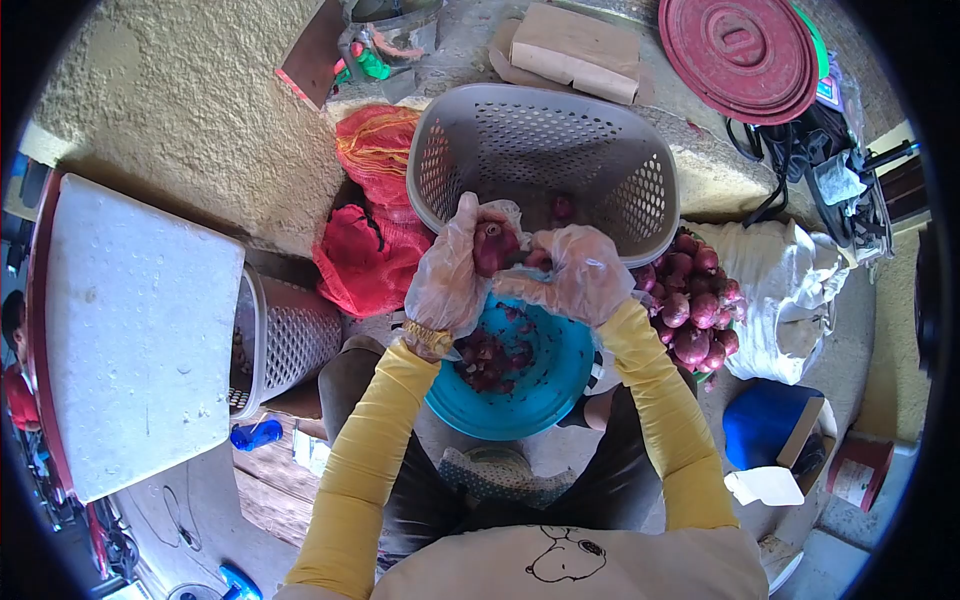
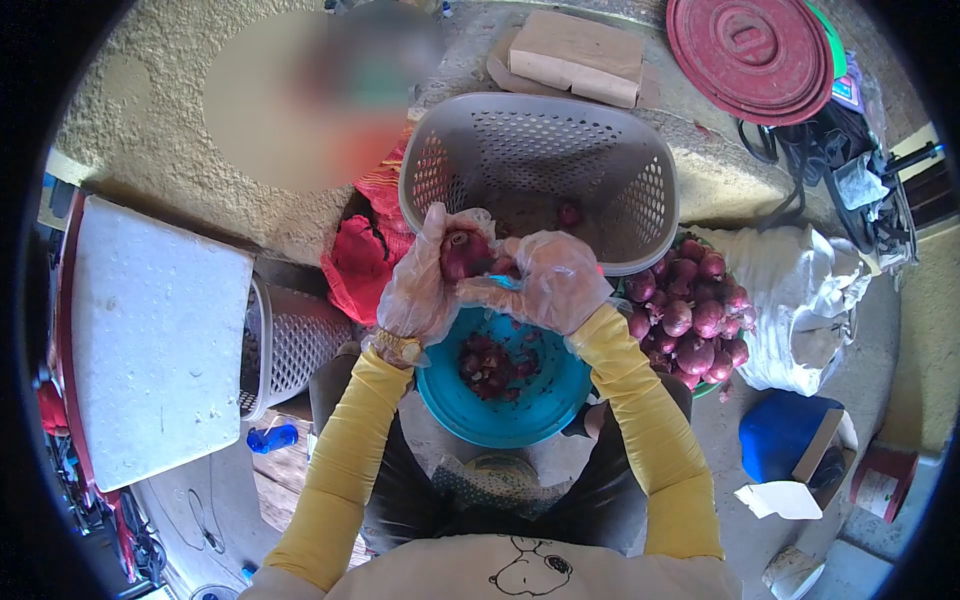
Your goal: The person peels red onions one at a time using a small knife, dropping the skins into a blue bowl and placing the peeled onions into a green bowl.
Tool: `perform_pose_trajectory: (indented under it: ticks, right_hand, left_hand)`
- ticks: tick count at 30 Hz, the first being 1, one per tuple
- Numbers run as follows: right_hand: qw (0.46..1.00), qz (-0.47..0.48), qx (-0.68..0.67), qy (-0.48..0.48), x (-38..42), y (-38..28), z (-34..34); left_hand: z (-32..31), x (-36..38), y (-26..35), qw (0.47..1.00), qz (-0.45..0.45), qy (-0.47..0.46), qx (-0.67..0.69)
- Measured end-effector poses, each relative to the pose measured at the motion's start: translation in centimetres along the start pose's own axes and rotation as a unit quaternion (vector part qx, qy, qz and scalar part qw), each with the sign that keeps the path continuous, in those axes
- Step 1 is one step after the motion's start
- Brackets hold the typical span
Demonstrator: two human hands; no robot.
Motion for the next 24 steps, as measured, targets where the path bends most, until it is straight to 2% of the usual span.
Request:
perform_pose_trajectory:
  ticks: [3, 5, 6, 8, 11, 16, 24]
  right_hand:
    - [0.998, -0.011, 0.022, 0.053, 0.3, 0.6, 1.3]
    - [0.988, 0.054, 0.086, 0.114, 0.7, 0.4, 1.4]
    - [0.988, 0.054, 0.086, 0.114, 0.7, -0.1, 1.7]
    - [0.996, -0.024, 0.071, 0.040, 0.3, 0.3, 1.1]
    - [0.996, -0.004, 0.062, 0.056, 0.5, 0.5, 1.1]
    - [0.999, -0.022, 0.029, 0.033, 0.2, 0.1, 1.3]
    - [0.999, -0.023, 0.014, 0.018, 0.1, 0.6, 0.3]
  left_hand:
    - [0.3, -0.1, -0.3, 1.000, 0.007, -0.004, 0.002]
    - [0.0, -0.1, -0.4, 1.000, 0.011, -0.015, 0.003]
    - [-0.1, 0.0, -0.5, 1.000, 0.013, -0.016, -0.001]
    - [-0.3, 0.1, -0.5, 1.000, 0.015, -0.017, -0.004]
    - [-0.8, 0.4, -0.6, 0.999, 0.036, -0.013, 0.014]
    - [-1.6, 0.1, -0.1, 0.998, -0.004, -0.067, 0.009]
    - [-1.2, 0.1, 0.1, 0.998, -0.007, -0.056, -0.033]
Point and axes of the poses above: each hand's wrist, its own x-axis away from the middle knuckle, its own z-axis out of the back of the hand, y = z × x, the point moved 10 cm from there along -x, towards the middle knuckle, and after that the axes turned 5 degrees about -z, right-handed, at the moved point
